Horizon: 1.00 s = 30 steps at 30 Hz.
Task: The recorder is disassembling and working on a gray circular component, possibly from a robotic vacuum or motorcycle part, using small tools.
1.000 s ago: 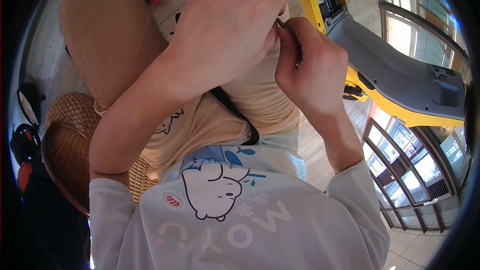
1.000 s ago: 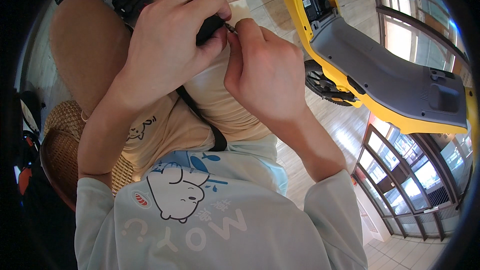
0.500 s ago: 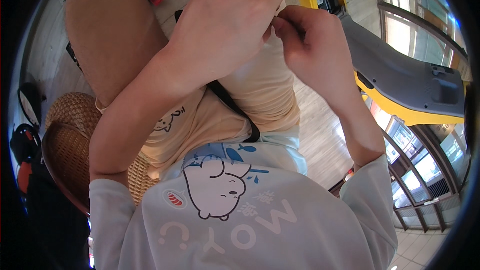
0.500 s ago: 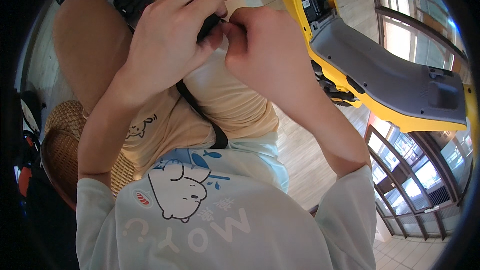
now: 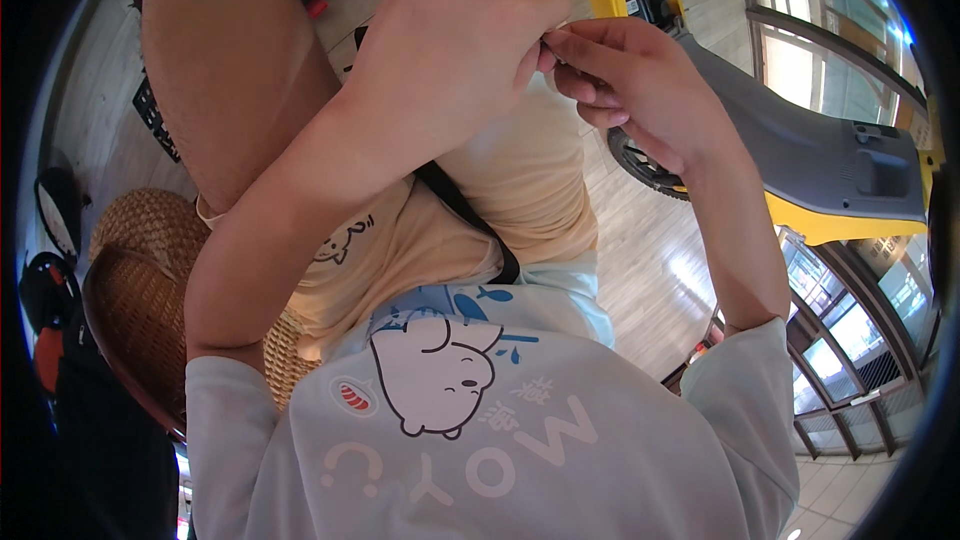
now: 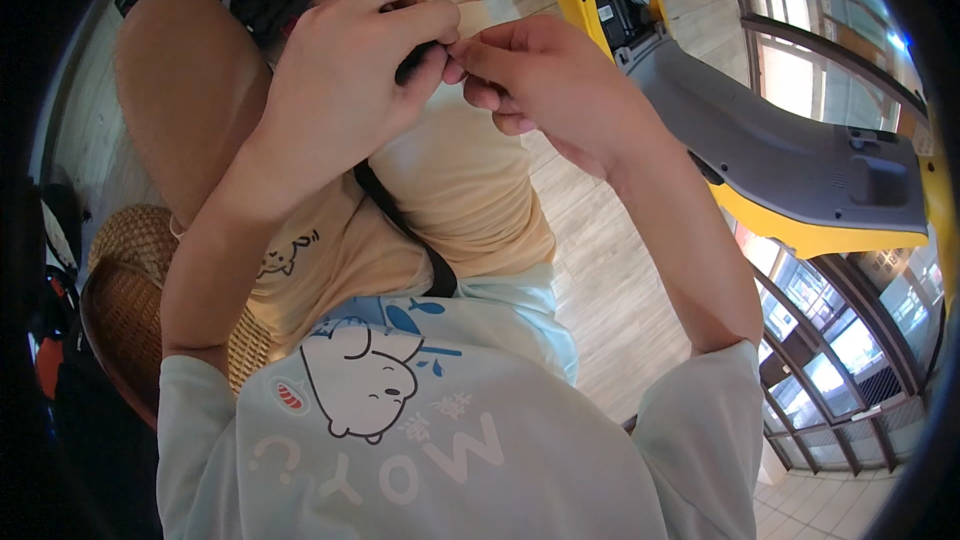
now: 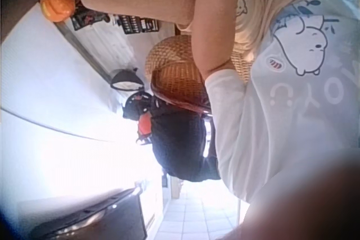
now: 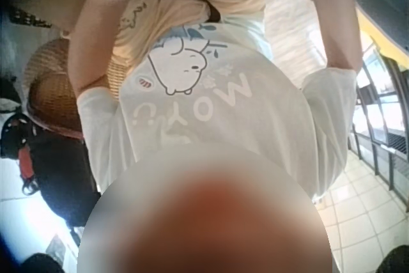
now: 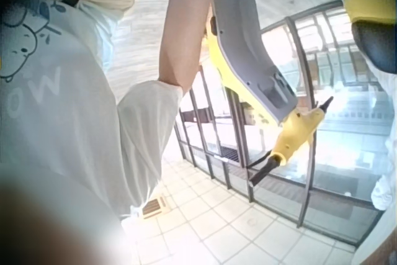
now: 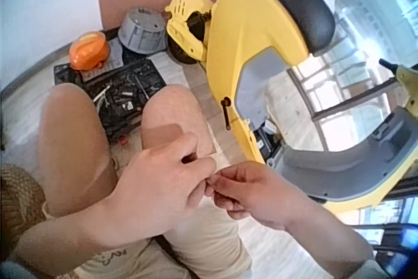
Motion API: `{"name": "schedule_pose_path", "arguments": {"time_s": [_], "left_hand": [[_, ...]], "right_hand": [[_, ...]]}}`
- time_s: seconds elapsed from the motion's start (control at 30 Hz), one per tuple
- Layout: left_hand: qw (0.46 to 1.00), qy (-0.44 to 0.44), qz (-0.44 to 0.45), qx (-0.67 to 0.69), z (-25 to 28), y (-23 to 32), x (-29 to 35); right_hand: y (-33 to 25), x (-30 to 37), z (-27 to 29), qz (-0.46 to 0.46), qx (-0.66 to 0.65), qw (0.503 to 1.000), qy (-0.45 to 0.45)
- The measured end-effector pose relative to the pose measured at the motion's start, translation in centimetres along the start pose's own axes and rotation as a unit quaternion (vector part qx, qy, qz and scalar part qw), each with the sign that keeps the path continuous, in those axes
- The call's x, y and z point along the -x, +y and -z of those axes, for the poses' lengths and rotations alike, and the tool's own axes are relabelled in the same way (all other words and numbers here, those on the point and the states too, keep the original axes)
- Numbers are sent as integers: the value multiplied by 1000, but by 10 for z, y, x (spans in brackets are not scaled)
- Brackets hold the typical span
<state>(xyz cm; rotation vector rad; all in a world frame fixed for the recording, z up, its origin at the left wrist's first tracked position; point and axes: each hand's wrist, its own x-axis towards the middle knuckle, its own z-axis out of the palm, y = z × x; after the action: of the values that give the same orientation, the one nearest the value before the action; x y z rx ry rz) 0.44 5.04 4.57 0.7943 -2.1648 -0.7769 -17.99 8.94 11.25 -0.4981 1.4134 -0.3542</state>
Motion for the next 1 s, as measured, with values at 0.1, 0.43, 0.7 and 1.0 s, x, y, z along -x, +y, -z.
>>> {"name": "schedule_pose_path", "arguments": {"time_s": [0.1, 0.43, 0.7, 1.0], "left_hand": [[999, -27, 5, -22, 2, 2, 0], [999, -28, 2, 22, 2, -2, -3], [998, -50, -38, -23, -5, -10, -4], [999, -48, -3, -1, -7, -9, -4]], "right_hand": [[16, 5, -11, 44, 49, 995, 71], [45, -15, -17, 321, 613, 675, 257], [41, -22, -16, 310, 534, 742, 260], [15, -16, 14, -19, -54, 997, -45]]}}
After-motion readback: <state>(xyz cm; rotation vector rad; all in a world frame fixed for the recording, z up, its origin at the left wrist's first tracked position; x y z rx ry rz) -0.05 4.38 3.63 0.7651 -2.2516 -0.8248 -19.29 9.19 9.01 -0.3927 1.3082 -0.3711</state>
